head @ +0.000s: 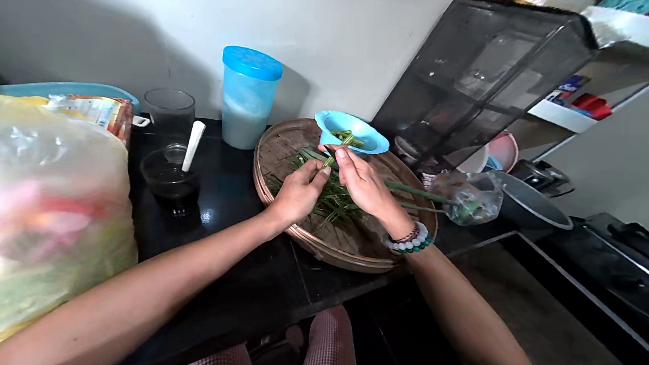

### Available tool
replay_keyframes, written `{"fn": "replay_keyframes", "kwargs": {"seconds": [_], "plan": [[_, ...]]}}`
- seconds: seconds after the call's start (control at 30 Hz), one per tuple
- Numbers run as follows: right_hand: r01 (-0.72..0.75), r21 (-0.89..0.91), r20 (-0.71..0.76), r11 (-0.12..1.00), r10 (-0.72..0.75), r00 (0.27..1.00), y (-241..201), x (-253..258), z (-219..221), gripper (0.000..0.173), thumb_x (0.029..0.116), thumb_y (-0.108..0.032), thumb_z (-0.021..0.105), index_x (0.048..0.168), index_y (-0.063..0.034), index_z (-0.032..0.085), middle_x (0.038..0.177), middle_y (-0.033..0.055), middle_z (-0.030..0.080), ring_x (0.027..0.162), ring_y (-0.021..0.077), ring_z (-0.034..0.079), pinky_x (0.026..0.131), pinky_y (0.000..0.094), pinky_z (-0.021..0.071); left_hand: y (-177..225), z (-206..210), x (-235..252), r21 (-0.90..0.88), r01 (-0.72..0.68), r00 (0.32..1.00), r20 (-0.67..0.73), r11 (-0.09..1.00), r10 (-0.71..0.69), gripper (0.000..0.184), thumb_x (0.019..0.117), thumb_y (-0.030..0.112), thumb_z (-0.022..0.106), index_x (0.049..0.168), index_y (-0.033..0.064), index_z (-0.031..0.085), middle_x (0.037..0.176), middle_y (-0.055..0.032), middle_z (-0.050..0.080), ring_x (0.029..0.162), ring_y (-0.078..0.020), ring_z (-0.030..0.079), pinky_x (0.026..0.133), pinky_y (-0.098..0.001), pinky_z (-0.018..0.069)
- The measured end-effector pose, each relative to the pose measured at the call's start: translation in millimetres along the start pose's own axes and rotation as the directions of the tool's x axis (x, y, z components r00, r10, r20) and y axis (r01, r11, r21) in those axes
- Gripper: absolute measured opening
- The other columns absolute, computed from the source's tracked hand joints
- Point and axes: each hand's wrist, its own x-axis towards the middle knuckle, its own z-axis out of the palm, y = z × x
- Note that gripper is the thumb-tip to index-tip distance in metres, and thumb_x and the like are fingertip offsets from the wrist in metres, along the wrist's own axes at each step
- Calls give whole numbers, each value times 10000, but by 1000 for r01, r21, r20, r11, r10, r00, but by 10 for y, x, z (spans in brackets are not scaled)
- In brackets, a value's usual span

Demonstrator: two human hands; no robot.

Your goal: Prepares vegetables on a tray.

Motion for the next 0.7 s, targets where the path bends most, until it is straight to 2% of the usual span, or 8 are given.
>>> {"fn": "replay_keyframes", "kwargs": {"seconds": [0.17,0.3,0.37,0.43,0.47,0.57,0.63,0.7], "plan": [[0,-86,-17,996,-1,1000,-58,15,42,535,1106,-515,197,1146,-185,616,607,21,461,488,180,496,433,384,405,21,-4,-9,-1,13,1000,25,1000,-13,214,1106,341,456,1111,146,545,699,-37,463,515,-144,418,480,-279,372],[14,-110,-35,994,-18,999,-112,9,66,545,1100,-538,221,1049,-152,603,640,40,512,505,189,524,433,379,406,18,6,-1,20,-21,999,33,1000,20,187,1104,313,469,1110,143,548,733,-39,515,537,-141,447,503,-283,390],[-24,-55,-18,998,23,1000,-135,-4,8,542,1092,-558,261,1102,-143,610,679,63,548,532,209,548,460,401,437,19,1,7,-15,-7,999,38,1000,7,186,1103,316,473,1144,157,560,764,-32,530,555,-132,450,514,-276,390],[-81,48,-12,996,82,997,-151,-55,-150,521,1086,-550,327,1301,-166,605,703,89,573,513,223,542,451,409,465,16,-6,20,-75,17,999,33,997,-15,231,1097,334,486,1241,192,597,778,-26,526,552,-121,438,505,-264,382],[-76,60,-53,995,79,995,-131,-53,-211,484,1087,-520,371,1336,-177,604,681,76,554,483,203,504,421,380,431,16,-11,30,-101,30,999,34,994,-27,259,1099,334,485,1299,214,596,763,-23,504,539,-118,424,489,-260,372],[49,41,-88,998,-46,995,-14,77,-308,346,1086,-380,483,1266,-156,677,866,48,665,626,147,564,562,354,480,34,-19,33,-192,45,997,69,980,-32,331,1105,307,472,1424,259,544,747,-13,467,530,-102,391,473,-238,331],[-39,213,-24,976,45,999,42,84,-273,396,1103,-399,424,1181,-152,724,709,19,569,467,98,421,415,245,359,45,-28,31,-265,27,996,89,964,-3,306,1105,275,468,1395,237,558,765,-1,471,538,-78,377,473,-211,304],[-188,475,138,859,138,981,103,63,-244,534,1088,-540,351,1112,-136,698,605,6,498,365,62,290,333,190,256,39,-44,41,-317,-9,994,97,948,42,271,1102,255,474,1349,226,580,781,8,484,547,-64,378,477,-194,297]]}}
